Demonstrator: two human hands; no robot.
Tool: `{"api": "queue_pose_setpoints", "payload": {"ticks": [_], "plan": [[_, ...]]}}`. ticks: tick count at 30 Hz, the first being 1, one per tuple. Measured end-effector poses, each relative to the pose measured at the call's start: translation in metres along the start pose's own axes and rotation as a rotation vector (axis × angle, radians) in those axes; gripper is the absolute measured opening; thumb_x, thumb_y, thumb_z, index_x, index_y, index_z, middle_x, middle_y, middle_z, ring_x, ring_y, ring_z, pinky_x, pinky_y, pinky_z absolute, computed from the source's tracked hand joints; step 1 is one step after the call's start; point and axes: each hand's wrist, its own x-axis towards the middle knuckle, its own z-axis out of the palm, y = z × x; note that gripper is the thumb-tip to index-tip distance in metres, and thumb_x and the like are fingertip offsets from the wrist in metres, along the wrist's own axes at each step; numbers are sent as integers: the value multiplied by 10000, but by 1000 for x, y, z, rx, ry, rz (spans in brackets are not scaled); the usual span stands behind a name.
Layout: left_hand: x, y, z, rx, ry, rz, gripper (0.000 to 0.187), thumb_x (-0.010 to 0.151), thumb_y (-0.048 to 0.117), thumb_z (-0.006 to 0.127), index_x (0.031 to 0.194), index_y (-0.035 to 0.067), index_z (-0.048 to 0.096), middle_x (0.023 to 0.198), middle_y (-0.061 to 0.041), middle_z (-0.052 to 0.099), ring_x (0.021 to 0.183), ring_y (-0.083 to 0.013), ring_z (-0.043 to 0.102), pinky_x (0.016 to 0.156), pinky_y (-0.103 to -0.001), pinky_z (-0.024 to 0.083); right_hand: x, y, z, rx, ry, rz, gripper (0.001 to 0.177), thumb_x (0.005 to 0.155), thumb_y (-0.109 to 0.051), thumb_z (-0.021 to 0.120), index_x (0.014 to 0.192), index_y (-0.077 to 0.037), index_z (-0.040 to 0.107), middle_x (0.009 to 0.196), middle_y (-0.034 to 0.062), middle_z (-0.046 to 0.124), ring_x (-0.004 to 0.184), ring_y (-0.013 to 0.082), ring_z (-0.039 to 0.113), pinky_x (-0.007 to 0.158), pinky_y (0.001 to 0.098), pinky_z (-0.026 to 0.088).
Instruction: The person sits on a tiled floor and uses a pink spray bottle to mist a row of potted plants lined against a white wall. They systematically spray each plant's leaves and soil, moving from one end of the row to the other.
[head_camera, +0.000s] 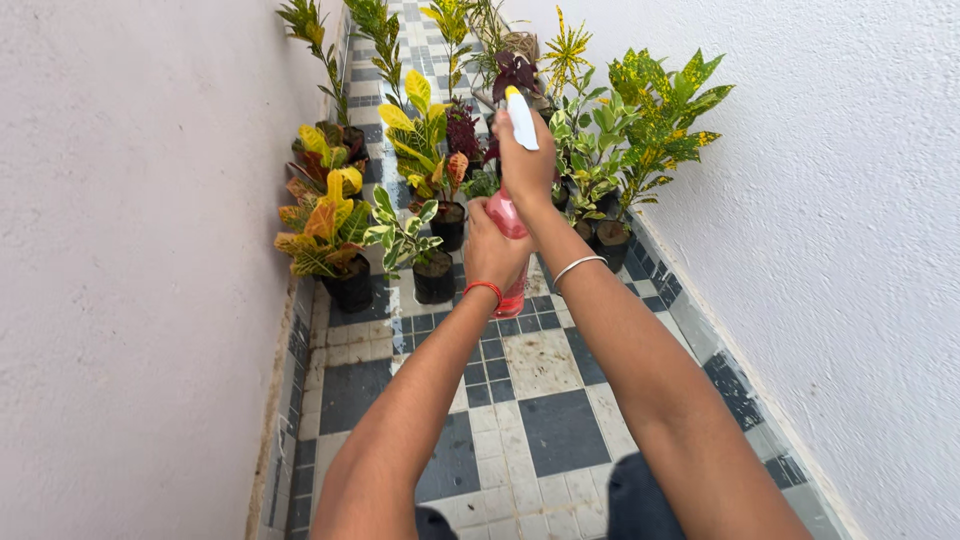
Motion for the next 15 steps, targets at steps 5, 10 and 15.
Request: {"api": "queue_pose_setpoints", "payload": {"ticks": [5,10,15], "plan": [[44,16,-20,24,34,62,875,678,509,862,1284,46,433,1195,-223,661,1053,-428,677,890,-507,528,39,-8,12,117,-206,-63,300,1003,-245,726,1172,-17,629,1002,23,667,916,95,595,849,271,502],[50,1,-17,22,25,214,849,698,500,836,1325,81,445,1221,-204,683,1029,-405,711,857,-493,564,47,4,-4,310,-238,49,385,963,-241,743,1245,-28,589,1145,42,681,1087,117,660,988,277,520],[41,-16,-2,58,-2,139,868,673,505,836,1327,88,447,1176,-230,685,984,-440,702,818,-518,558,33,27,9,205,-115,141,294,958,-291,718,1121,-55,654,1002,29,717,949,99,680,887,252,552]]}}
